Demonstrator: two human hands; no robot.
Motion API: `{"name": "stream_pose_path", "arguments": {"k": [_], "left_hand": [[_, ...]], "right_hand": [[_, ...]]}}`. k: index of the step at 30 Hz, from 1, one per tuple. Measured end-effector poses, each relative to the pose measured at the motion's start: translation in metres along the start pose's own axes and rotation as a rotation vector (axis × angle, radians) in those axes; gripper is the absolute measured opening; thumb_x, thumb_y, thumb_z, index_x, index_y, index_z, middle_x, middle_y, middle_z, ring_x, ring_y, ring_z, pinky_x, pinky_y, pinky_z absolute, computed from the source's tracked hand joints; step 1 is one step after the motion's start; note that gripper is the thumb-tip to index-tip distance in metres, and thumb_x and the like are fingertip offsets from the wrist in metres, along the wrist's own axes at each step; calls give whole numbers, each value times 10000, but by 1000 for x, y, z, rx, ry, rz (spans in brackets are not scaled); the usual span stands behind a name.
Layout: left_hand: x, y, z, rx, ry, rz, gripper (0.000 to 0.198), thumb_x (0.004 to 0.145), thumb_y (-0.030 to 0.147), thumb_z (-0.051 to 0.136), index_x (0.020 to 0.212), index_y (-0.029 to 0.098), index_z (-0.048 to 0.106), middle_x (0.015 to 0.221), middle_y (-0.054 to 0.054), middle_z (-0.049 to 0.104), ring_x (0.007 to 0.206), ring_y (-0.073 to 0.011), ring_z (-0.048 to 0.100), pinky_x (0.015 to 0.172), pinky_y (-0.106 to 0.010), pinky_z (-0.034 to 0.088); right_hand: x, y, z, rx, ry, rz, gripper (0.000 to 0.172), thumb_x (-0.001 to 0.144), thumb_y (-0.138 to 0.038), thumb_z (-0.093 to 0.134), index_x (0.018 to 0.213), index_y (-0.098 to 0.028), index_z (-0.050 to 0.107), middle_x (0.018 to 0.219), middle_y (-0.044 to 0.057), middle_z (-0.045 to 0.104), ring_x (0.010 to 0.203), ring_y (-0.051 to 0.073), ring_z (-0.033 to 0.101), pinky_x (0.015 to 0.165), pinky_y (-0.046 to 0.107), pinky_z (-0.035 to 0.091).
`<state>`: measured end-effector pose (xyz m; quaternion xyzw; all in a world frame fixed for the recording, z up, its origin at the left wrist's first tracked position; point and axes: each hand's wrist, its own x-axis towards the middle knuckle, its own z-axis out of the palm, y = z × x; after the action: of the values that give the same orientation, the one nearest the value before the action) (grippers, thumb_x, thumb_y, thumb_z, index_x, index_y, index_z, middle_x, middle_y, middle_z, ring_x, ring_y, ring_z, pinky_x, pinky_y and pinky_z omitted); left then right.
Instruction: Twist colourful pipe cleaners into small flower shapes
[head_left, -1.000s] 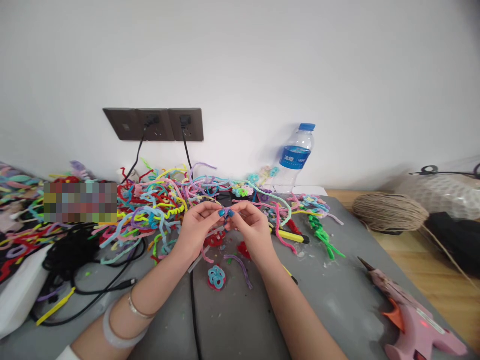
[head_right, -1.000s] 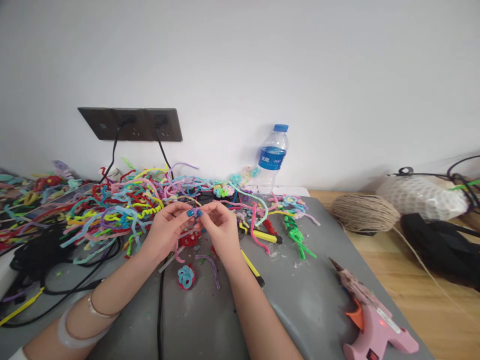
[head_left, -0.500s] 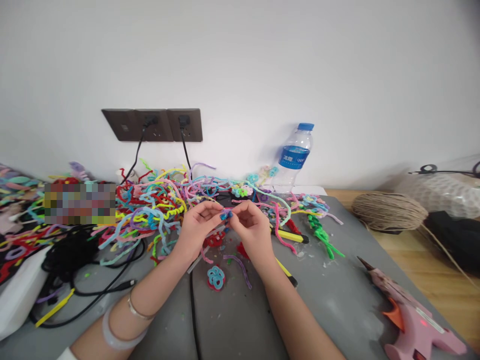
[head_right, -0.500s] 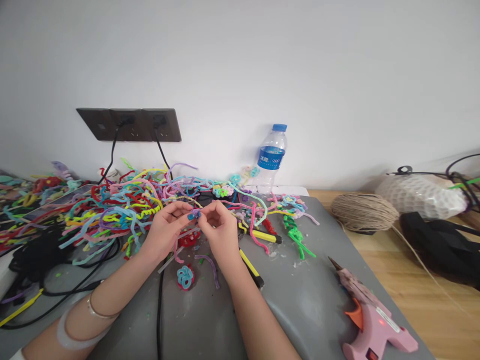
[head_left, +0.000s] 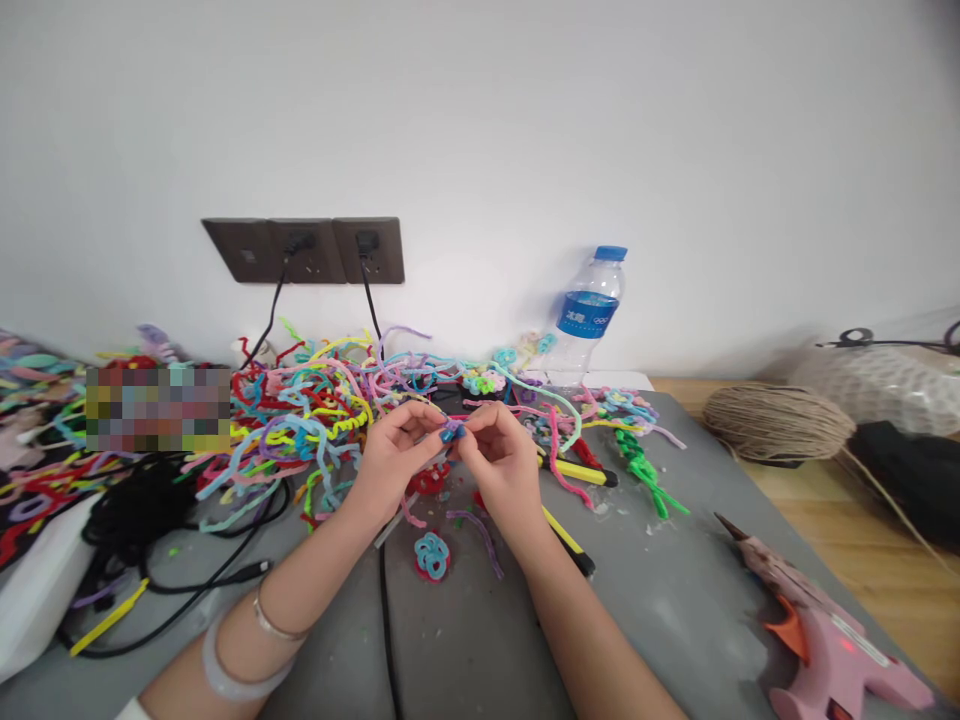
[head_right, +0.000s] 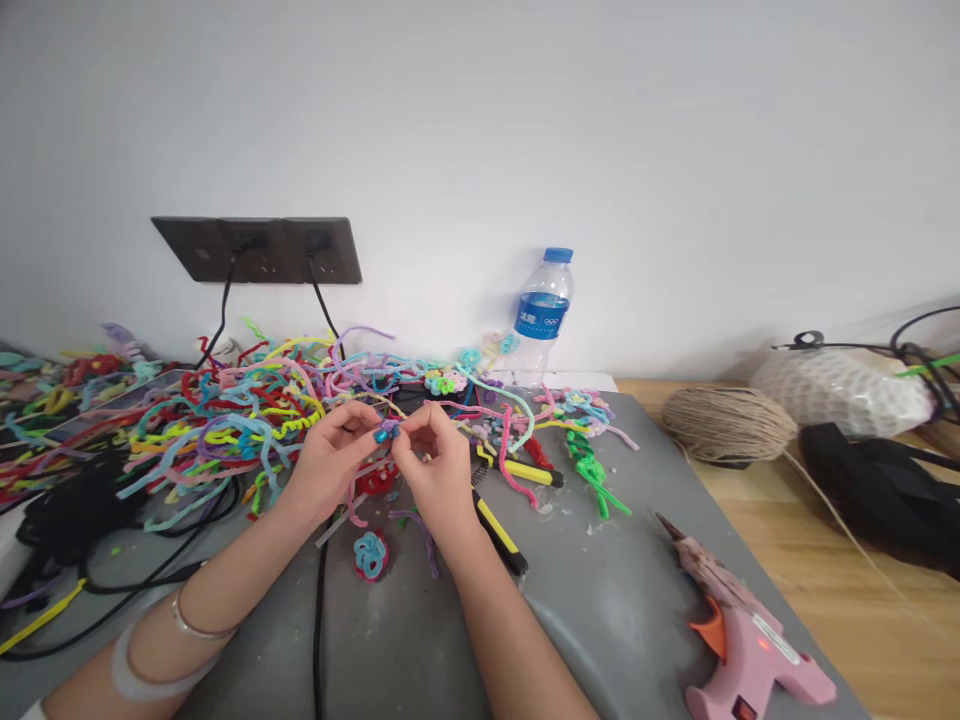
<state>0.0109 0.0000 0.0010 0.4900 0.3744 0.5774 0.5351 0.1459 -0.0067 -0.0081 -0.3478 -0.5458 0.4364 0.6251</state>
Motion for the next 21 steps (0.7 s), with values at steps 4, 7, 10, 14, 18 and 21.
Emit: {"name": "stream_pose_path", "arguments": {"k": [4, 7, 10, 14, 18, 21], "left_hand": [[1, 2, -1, -22, 1, 0, 133, 725, 207, 785, 812, 177, 689, 814, 8, 635, 759, -99, 605, 697, -181, 509], [2, 3, -1, -38, 14, -16, 144, 721, 208, 781, 805, 180, 668, 795, 14, 634, 710, -96, 602, 659, -191, 509], [2, 3, -1, -56, 20, -55, 190, 694, 204, 793, 798, 178, 636, 739, 27, 622, 652, -91, 589, 612, -189, 498], [2, 3, 0, -55, 36, -120, 254, 645, 218, 815, 738, 165, 585, 652, 44, 582, 583, -83, 556, 552, -181, 469], [1, 5, 2, -73, 51, -147, 324, 609, 231, 837, 697, 168, 531, 618, 58, 555, 551, -78, 536, 523, -182, 459], [1, 5, 3, -119, 36, -152, 356, 610, 247, 845, 687, 173, 505, 621, 64, 549, 546, -78, 539, 528, -191, 474]], "right_hand": [[3, -1, -3, 24, -54, 37, 122, 851, -306, 630, 803, -206, 579, 716, -5, 594, 594, 131, 606, 561, 251, 507], [6, -2, -5, 96, -112, 105, 181, 840, -370, 663, 821, -199, 606, 693, -6, 628, 530, 124, 601, 546, 260, 516], [8, -2, -7, 180, -159, 204, 254, 823, -438, 683, 819, -197, 604, 641, -18, 622, 491, 118, 584, 537, 267, 524], [8, -2, -8, 239, -194, 306, 304, 801, -478, 702, 797, -190, 603, 625, -26, 608, 510, 112, 584, 542, 250, 515], [7, -1, -6, 313, -196, 381, 312, 779, -474, 726, 783, -188, 602, 620, -39, 590, 494, 92, 557, 539, 232, 498], [7, 1, -5, 365, -188, 420, 303, 764, -457, 744, 763, -187, 606, 612, -40, 588, 475, 84, 539, 523, 223, 483]]}}
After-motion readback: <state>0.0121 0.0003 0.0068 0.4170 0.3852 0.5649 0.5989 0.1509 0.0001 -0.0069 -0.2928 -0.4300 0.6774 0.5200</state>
